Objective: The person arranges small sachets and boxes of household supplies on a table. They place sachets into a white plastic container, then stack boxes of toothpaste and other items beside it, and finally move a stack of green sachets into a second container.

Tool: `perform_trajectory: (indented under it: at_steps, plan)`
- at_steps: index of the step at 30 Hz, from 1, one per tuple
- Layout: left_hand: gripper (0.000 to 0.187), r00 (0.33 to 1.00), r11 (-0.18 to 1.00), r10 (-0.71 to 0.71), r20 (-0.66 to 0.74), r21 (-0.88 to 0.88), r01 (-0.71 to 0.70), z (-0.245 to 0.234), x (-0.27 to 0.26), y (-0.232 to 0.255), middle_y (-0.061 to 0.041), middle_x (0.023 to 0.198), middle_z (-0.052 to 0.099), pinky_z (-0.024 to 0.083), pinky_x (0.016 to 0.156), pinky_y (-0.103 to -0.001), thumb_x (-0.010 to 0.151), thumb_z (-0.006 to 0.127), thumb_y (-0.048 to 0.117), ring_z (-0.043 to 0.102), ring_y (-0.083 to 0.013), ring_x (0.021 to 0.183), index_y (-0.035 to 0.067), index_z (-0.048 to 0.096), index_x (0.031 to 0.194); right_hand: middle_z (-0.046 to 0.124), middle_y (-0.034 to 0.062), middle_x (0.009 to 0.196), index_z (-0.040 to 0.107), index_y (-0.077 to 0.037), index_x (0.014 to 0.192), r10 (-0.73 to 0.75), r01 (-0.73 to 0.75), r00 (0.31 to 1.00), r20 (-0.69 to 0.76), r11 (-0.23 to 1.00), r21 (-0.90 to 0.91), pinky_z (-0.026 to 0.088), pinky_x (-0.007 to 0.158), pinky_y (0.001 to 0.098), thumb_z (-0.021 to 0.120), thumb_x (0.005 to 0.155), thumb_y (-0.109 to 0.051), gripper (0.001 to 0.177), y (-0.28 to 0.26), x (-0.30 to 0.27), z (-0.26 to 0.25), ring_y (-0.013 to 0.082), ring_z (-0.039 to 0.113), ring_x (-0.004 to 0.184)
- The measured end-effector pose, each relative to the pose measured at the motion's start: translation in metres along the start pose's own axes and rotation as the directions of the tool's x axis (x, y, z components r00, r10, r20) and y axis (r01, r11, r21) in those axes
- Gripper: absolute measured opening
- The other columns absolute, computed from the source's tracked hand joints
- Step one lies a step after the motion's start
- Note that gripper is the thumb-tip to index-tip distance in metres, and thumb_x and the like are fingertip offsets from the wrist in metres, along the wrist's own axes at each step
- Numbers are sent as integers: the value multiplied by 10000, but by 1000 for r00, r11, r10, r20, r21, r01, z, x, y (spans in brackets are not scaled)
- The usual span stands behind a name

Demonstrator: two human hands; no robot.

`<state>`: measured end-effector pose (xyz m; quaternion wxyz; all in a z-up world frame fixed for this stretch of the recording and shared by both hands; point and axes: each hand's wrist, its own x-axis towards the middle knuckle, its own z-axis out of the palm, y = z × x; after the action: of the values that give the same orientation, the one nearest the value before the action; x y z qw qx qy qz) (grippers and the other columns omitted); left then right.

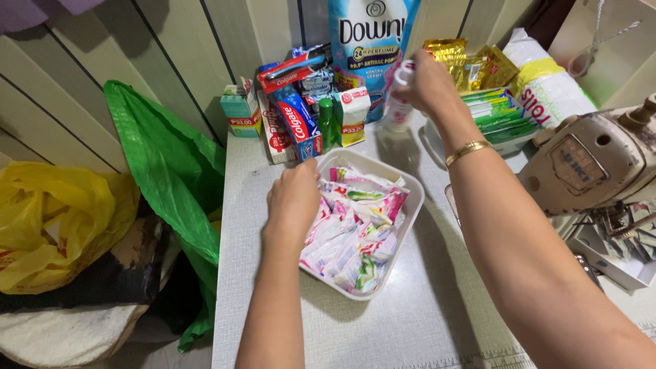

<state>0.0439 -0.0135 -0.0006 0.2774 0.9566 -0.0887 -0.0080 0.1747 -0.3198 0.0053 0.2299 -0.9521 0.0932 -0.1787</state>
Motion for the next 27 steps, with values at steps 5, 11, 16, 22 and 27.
perform_trajectory:
  at_steps: [5,11,16,22,27]
  plan:
    - [221,993,996,-87,83,39,84,-19,-4,-9,-228,1136,703,492,970,-553,978,551,193,650,-446,1119,121,668,1151,660,292,1201,578,47,1273,83,-94,992,-92,987,-129,517,958,539,919,760,-312,713,14,-3,-13,460,638,1139]
    - [299,960,973,-199,194,157,170,-34,-8,-25,-230,1253,667,479,1037,-533,964,513,119,620,-449,1197,116,610,1247,505,332,1398,551,63,1340,52,-82,990,-129,968,-236,452,1063,545,923,778,-386,809,37,13,0,513,457,1307]
    - [409,924,951,-290,248,186,249,-43,-11,-40,-274,1350,605,480,1058,-538,940,490,64,592,-457,1252,48,553,1344,505,380,1374,417,120,1446,-232,240,889,-395,970,-28,437,1082,524,957,857,-443,978,29,45,0,504,499,1272]
    - [478,897,933,-350,268,184,309,-42,-7,-51,-281,1388,578,475,1077,-537,905,479,26,577,-464,1278,27,533,1380,544,241,1431,201,-30,1539,-21,148,987,-160,514,845,458,1128,420,876,891,-321,980,2,75,8,306,578,1323]
    - [503,888,912,-404,220,171,373,-36,1,-78,-302,1378,581,481,1072,-528,893,500,47,588,-485,1257,3,521,1393,684,150,1285,500,-26,1381,-96,77,995,-41,405,911,525,1042,381,829,909,-172,593,-8,71,12,228,666,1180]
